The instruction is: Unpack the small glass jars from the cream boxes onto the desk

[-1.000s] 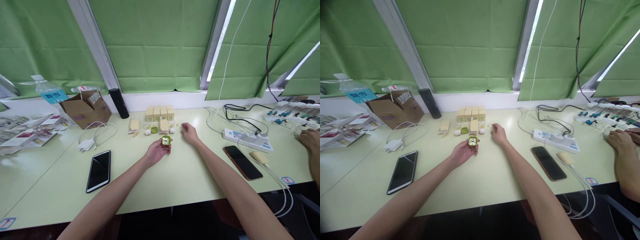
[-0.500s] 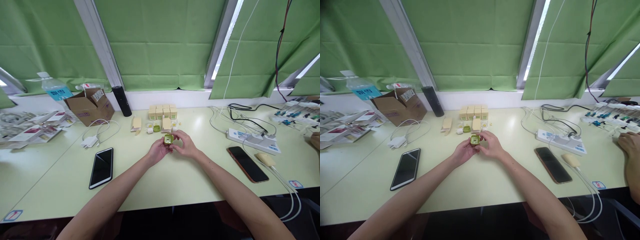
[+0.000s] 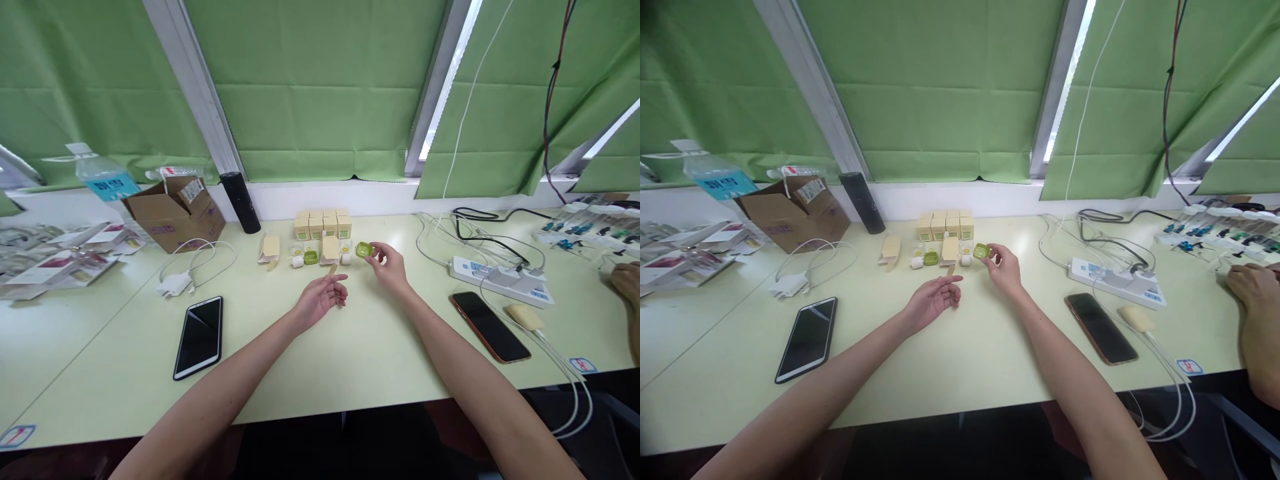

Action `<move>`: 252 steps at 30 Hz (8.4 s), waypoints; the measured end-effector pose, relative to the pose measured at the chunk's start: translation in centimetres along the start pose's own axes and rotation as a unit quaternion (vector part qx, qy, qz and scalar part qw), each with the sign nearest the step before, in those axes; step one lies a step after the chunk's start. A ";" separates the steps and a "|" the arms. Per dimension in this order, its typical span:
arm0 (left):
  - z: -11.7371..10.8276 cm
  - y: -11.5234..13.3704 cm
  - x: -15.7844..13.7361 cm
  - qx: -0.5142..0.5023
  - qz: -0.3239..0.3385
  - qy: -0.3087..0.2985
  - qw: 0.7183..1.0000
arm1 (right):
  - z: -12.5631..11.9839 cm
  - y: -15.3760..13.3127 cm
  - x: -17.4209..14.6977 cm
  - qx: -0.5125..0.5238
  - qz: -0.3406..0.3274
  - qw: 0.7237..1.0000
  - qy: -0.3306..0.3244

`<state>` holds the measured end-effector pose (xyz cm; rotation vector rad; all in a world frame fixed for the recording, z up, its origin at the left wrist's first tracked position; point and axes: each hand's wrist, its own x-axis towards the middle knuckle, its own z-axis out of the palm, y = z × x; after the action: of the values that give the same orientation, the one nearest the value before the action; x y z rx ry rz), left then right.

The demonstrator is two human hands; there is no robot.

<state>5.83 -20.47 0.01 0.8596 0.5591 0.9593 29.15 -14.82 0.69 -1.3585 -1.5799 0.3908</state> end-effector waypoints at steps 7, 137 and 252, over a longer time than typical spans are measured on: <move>-0.1 0.0 0.1 0.015 -0.004 -0.003 1.000 | 0.8 3.1 1.2 -0.136 0.038 0.987 -0.073; -0.4 4.2 -1.8 0.495 0.131 0.018 0.859 | 0.6 -1.0 -6.2 0.226 -0.015 0.932 -0.283; -0.4 1.7 -3.8 0.603 0.313 0.249 0.691 | -0.4 -3.0 -5.0 0.153 0.028 0.981 -0.115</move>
<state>2.88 -23.17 1.34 2.0959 1.5193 1.4509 27.23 -20.30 0.88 -1.1514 -1.5914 0.8160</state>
